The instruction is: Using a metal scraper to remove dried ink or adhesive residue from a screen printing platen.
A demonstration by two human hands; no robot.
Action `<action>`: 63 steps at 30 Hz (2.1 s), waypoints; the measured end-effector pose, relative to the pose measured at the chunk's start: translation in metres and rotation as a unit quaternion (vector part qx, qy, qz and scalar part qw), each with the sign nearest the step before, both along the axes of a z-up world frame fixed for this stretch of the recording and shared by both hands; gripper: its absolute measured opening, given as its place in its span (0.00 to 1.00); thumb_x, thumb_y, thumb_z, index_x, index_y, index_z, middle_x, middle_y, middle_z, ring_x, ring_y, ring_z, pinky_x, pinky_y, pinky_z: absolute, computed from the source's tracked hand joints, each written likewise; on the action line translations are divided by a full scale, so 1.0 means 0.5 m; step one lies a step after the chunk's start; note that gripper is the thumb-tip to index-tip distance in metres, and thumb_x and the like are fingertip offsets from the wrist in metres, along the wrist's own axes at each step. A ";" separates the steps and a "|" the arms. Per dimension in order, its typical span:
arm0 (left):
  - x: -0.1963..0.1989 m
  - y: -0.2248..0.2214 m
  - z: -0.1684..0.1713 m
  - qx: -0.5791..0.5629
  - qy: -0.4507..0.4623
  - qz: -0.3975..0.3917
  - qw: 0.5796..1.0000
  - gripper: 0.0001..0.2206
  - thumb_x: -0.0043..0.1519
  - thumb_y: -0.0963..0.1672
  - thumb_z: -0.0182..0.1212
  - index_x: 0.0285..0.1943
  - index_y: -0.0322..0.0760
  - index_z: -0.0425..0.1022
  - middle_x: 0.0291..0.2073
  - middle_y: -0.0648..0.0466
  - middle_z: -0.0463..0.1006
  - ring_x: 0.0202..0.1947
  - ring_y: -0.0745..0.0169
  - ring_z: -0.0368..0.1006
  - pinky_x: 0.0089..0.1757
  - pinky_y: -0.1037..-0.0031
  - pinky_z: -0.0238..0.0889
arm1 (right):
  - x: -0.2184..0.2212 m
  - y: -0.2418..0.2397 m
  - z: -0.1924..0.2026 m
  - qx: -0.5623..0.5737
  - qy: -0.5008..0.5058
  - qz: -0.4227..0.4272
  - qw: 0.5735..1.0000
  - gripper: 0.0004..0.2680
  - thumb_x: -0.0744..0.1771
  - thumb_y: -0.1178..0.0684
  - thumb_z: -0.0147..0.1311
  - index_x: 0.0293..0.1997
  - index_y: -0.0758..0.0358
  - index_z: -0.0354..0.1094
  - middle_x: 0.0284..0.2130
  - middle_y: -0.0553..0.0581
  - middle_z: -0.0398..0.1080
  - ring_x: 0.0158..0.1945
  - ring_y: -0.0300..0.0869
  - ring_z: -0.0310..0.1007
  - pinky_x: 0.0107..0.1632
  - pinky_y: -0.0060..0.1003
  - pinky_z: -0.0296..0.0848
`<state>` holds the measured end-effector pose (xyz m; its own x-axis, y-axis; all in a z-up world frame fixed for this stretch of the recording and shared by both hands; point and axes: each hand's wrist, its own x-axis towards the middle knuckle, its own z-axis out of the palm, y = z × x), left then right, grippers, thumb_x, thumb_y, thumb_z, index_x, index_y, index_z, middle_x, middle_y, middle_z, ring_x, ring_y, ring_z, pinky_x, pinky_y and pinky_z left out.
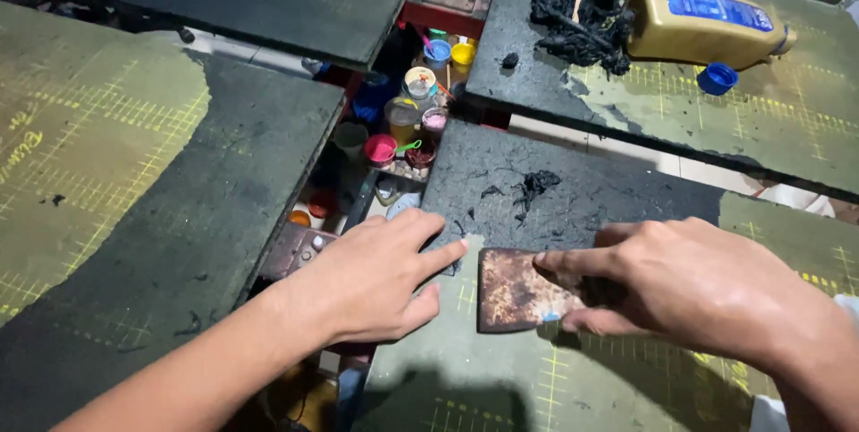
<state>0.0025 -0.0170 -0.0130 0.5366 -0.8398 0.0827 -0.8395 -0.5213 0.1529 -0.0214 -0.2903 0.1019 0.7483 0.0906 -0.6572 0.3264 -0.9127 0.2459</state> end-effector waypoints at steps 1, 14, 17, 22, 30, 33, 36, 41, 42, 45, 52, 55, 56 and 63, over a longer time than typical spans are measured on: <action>-0.002 -0.001 -0.002 0.001 0.002 0.000 1.000 0.27 0.63 0.50 0.51 0.70 0.36 0.68 0.51 0.42 0.68 0.50 0.43 0.65 0.38 0.50 0.68 | 0.005 -0.001 -0.009 0.001 0.002 0.000 1.000 0.22 0.64 0.17 0.48 0.66 0.03 0.54 0.43 0.37 0.74 0.44 0.52 0.79 0.45 0.50 0.76; 0.003 -0.013 0.000 -0.075 -0.033 0.009 0.997 0.18 0.59 0.47 0.52 0.52 0.29 0.73 0.40 0.44 0.75 0.41 0.46 0.71 0.39 0.57 0.69 | 0.057 -0.028 -0.067 0.088 -0.017 0.058 0.994 0.26 0.62 0.20 0.53 0.70 0.09 0.55 0.26 0.53 0.76 0.32 0.55 0.75 0.37 0.45 0.70; 0.009 -0.014 -0.001 -0.064 0.032 0.019 0.997 0.23 0.60 0.44 0.48 0.63 0.25 0.67 0.49 0.40 0.74 0.47 0.43 0.69 0.48 0.55 0.67 | 0.059 -0.023 -0.061 0.094 0.007 0.044 0.995 0.25 0.64 0.24 0.53 0.71 0.07 0.53 0.28 0.51 0.76 0.32 0.51 0.72 0.37 0.43 0.67; 0.021 -0.020 -0.031 -0.034 -0.019 0.015 0.999 0.27 0.62 0.46 0.48 0.71 0.27 0.66 0.53 0.42 0.71 0.50 0.44 0.64 0.50 0.56 0.65 | 0.063 -0.027 -0.073 0.121 0.006 0.047 0.992 0.25 0.64 0.25 0.54 0.71 0.07 0.55 0.24 0.54 0.73 0.30 0.52 0.69 0.37 0.41 0.67; 0.017 -0.016 -0.018 -0.031 0.017 0.031 0.999 0.27 0.62 0.45 0.45 0.70 0.28 0.67 0.55 0.43 0.71 0.54 0.44 0.63 0.52 0.57 0.63 | 0.048 -0.047 -0.115 0.086 -0.110 0.171 0.975 0.28 0.63 0.18 0.41 0.74 0.17 0.49 0.25 0.48 0.71 0.25 0.59 0.77 0.26 0.56 0.74; 0.009 -0.008 -0.027 -0.045 0.032 0.031 0.998 0.27 0.62 0.45 0.45 0.71 0.27 0.64 0.60 0.41 0.69 0.60 0.44 0.61 0.56 0.57 0.61 | 0.049 -0.061 -0.126 0.112 -0.144 0.189 0.965 0.26 0.63 0.19 0.44 0.70 0.16 0.55 0.28 0.44 0.72 0.26 0.58 0.79 0.26 0.58 0.77; 0.000 -0.003 -0.013 -0.063 0.052 0.034 0.996 0.27 0.63 0.44 0.44 0.71 0.23 0.63 0.59 0.40 0.69 0.59 0.42 0.63 0.57 0.56 0.60 | 0.052 -0.068 -0.131 0.151 -0.180 0.235 0.943 0.26 0.63 0.20 0.47 0.69 0.21 0.60 0.24 0.43 0.74 0.20 0.53 0.78 0.21 0.53 0.76; 0.004 -0.016 0.029 -0.047 0.155 0.081 0.983 0.30 0.61 0.43 0.44 0.76 0.31 0.54 0.61 0.40 0.68 0.59 0.45 0.63 0.52 0.53 0.63 | 0.064 -0.084 -0.082 0.183 -0.091 0.117 0.972 0.28 0.58 0.18 0.53 0.67 0.18 0.63 0.40 0.39 0.78 0.32 0.41 0.82 0.32 0.43 0.81; 0.005 -0.019 0.033 -0.027 0.158 0.077 0.984 0.32 0.63 0.43 0.45 0.81 0.37 0.49 0.57 0.42 0.69 0.53 0.47 0.64 0.49 0.55 0.65 | 0.063 -0.089 -0.066 0.165 -0.090 0.086 0.978 0.30 0.56 0.18 0.57 0.66 0.16 0.64 0.50 0.38 0.79 0.42 0.42 0.85 0.38 0.45 0.83; 0.006 -0.014 -0.022 -0.058 0.042 0.044 0.996 0.27 0.60 0.44 0.49 0.70 0.29 0.67 0.48 0.42 0.67 0.49 0.42 0.64 0.38 0.54 0.72 | 0.041 -0.044 -0.039 0.042 -0.025 0.033 0.998 0.29 0.59 0.14 0.47 0.68 0.08 0.54 0.39 0.35 0.83 0.32 0.35 0.86 0.39 0.38 0.82; -0.004 -0.010 -0.015 -0.116 -0.033 0.032 0.992 0.10 0.56 0.42 0.52 0.43 0.31 0.71 0.35 0.45 0.70 0.38 0.43 0.68 0.36 0.56 0.68 | -0.005 0.038 -0.026 -0.021 -0.032 0.076 0.996 0.26 0.66 0.18 0.35 0.75 0.12 0.40 0.32 0.51 0.76 0.35 0.59 0.79 0.38 0.54 0.77; -0.001 0.000 -0.004 -0.097 0.019 0.029 0.995 0.11 0.58 0.42 0.48 0.45 0.29 0.70 0.42 0.42 0.74 0.46 0.43 0.70 0.48 0.57 0.68 | -0.006 0.046 -0.005 -0.082 -0.017 0.046 0.995 0.24 0.66 0.17 0.33 0.73 0.06 0.38 0.35 0.49 0.76 0.37 0.57 0.79 0.39 0.52 0.77; -0.002 0.002 0.005 -0.071 0.049 0.042 0.995 0.09 0.58 0.41 0.49 0.43 0.31 0.69 0.40 0.44 0.73 0.44 0.42 0.71 0.45 0.55 0.68 | -0.005 0.048 -0.006 -0.079 -0.013 0.042 0.996 0.25 0.67 0.17 0.33 0.74 0.08 0.38 0.35 0.49 0.76 0.36 0.55 0.80 0.39 0.51 0.77; -0.016 0.013 -0.001 -0.044 0.055 0.011 0.997 0.25 0.56 0.41 0.53 0.64 0.22 0.68 0.62 0.34 0.70 0.63 0.37 0.66 0.57 0.55 0.63 | 0.003 0.075 0.006 -0.074 0.017 0.027 0.997 0.24 0.68 0.19 0.33 0.75 0.07 0.36 0.39 0.54 0.76 0.41 0.58 0.80 0.43 0.53 0.79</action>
<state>-0.0055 -0.0107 -0.0135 0.5645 -0.8199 0.0951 -0.8037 -0.5197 0.2899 -0.0199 -0.2530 0.1048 0.7214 0.0304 -0.6919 0.3849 -0.8481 0.3641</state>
